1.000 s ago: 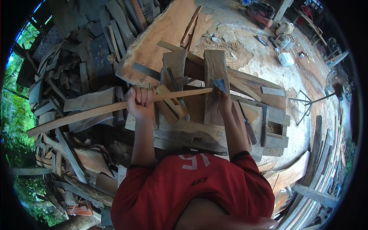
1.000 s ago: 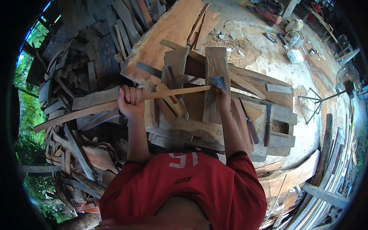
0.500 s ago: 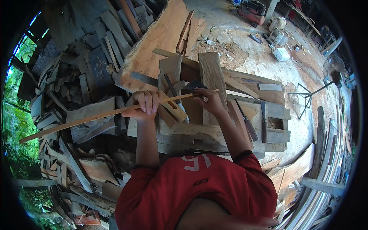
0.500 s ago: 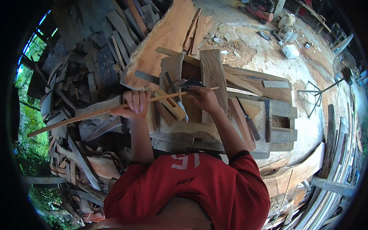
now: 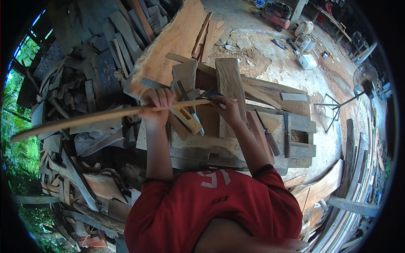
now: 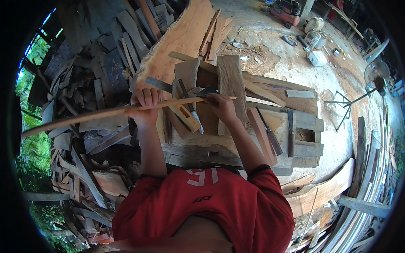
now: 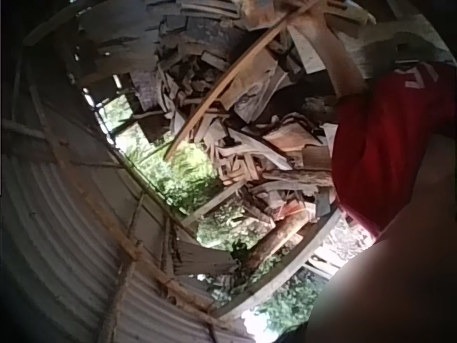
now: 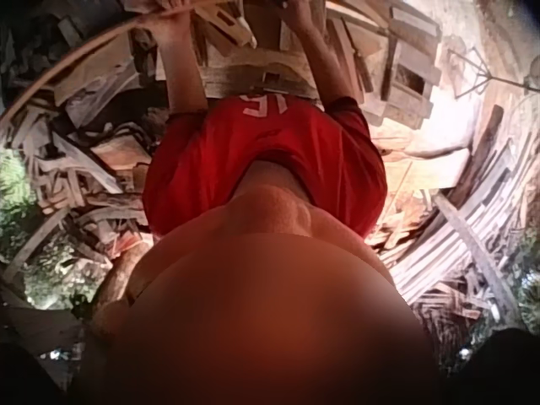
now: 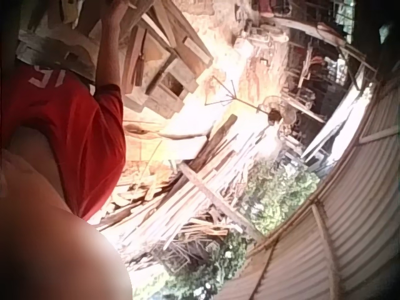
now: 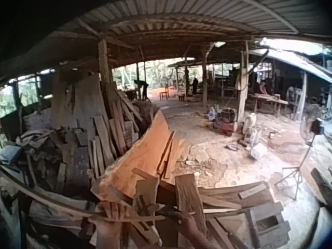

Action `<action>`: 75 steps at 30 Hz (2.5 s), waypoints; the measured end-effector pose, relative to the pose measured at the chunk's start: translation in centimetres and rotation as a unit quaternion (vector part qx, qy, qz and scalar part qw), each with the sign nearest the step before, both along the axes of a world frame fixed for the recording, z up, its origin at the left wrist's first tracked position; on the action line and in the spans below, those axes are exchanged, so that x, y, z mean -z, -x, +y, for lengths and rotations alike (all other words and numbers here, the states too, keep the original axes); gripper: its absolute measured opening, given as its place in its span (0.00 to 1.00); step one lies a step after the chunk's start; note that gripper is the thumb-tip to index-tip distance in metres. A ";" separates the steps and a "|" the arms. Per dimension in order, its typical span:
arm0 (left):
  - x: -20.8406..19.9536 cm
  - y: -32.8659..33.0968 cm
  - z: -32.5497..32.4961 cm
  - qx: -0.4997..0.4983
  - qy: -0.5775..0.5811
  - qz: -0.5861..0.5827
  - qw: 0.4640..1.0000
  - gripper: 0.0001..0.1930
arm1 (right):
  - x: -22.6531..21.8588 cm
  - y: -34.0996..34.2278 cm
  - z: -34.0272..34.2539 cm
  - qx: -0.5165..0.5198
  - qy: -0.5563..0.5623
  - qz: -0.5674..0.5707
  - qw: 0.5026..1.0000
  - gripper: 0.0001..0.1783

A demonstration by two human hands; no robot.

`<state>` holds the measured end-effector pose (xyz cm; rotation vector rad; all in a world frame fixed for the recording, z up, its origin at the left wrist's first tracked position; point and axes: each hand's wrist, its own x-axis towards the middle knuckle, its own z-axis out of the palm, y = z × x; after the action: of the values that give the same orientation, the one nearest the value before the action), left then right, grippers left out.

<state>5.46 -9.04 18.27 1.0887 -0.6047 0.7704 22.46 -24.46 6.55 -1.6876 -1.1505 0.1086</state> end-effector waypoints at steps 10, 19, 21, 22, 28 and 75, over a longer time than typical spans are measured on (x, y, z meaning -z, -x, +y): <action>-0.2 0.3 -2.3 -0.281 0.226 0.047 0.932 0.33 | 1.4 0.8 -0.2 0.029 -0.008 -0.111 0.993 0.17; -0.8 -0.6 -2.9 -0.364 0.244 0.088 0.895 0.33 | -3.2 5.9 1.4 -0.005 -0.077 -0.067 0.995 0.20; -1.0 -0.6 -3.4 -0.354 0.237 0.079 0.901 0.33 | -3.5 6.7 1.5 -0.012 -0.103 -0.066 0.992 0.18; -1.3 -0.6 -3.5 -0.364 0.242 0.081 0.896 0.32 | -3.6 6.8 1.5 -0.021 -0.131 -0.066 0.989 0.17; -0.7 0.2 -3.1 -0.386 0.292 0.106 0.869 0.29 | 3.7 -1.7 -0.9 0.177 0.227 0.128 0.949 0.12; -1.9 -1.1 -4.3 -0.325 0.282 0.088 0.899 0.24 | 2.5 2.2 -0.4 0.152 0.074 0.039 0.985 0.16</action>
<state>6.58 -13.34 20.18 0.7898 0.1717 1.3090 20.29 -24.82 4.02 -1.9542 -0.8309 0.0693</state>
